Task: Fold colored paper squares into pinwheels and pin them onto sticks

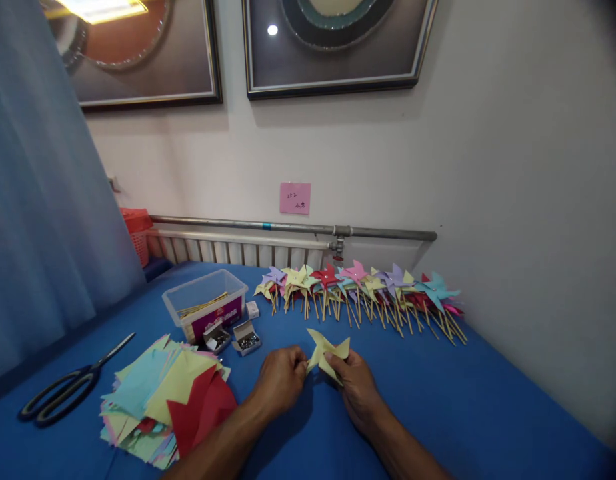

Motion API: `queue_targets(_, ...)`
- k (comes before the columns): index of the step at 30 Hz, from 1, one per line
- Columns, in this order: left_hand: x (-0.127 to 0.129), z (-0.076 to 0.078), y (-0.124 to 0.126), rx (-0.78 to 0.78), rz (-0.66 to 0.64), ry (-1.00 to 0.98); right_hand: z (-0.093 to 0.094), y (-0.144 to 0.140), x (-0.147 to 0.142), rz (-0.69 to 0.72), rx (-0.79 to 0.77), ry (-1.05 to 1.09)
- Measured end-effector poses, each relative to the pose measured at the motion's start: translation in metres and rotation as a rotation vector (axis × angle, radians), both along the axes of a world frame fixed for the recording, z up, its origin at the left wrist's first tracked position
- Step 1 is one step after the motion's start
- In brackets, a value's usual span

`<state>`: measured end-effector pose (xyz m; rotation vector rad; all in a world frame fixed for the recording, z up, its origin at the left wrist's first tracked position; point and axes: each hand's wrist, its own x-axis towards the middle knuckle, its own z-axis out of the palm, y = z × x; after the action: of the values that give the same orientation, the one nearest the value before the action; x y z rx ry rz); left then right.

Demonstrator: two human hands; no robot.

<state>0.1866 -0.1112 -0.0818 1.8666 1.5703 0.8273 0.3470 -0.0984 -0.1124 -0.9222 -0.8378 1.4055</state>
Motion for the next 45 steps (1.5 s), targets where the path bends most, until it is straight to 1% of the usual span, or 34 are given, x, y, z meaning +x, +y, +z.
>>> queue_targets(11, 0.005, -0.001, -0.003, 0.026, 0.029, 0.104, 0.003, -0.001, -0.001, -0.007, 0.015, -0.032)
queue_targets(24, 0.007, -0.002, -0.008, 0.05, 0.035, 0.173, -0.012, 0.007, 0.002, -0.004, 0.072, -0.051)
queue_targets(34, 0.008, 0.002, -0.008, 0.007, 0.037, 0.15, -0.008, 0.006, 0.0, -0.048, 0.035, -0.022)
queue_targets(39, 0.009, 0.001, -0.008, 0.012, 0.036, 0.137, -0.007, 0.005, 0.0, -0.042, 0.046, -0.027)
queue_targets(45, 0.01, 0.001, -0.009, 0.03, 0.022, 0.105, 0.0, 0.001, 0.0, -0.042, 0.032, -0.001)
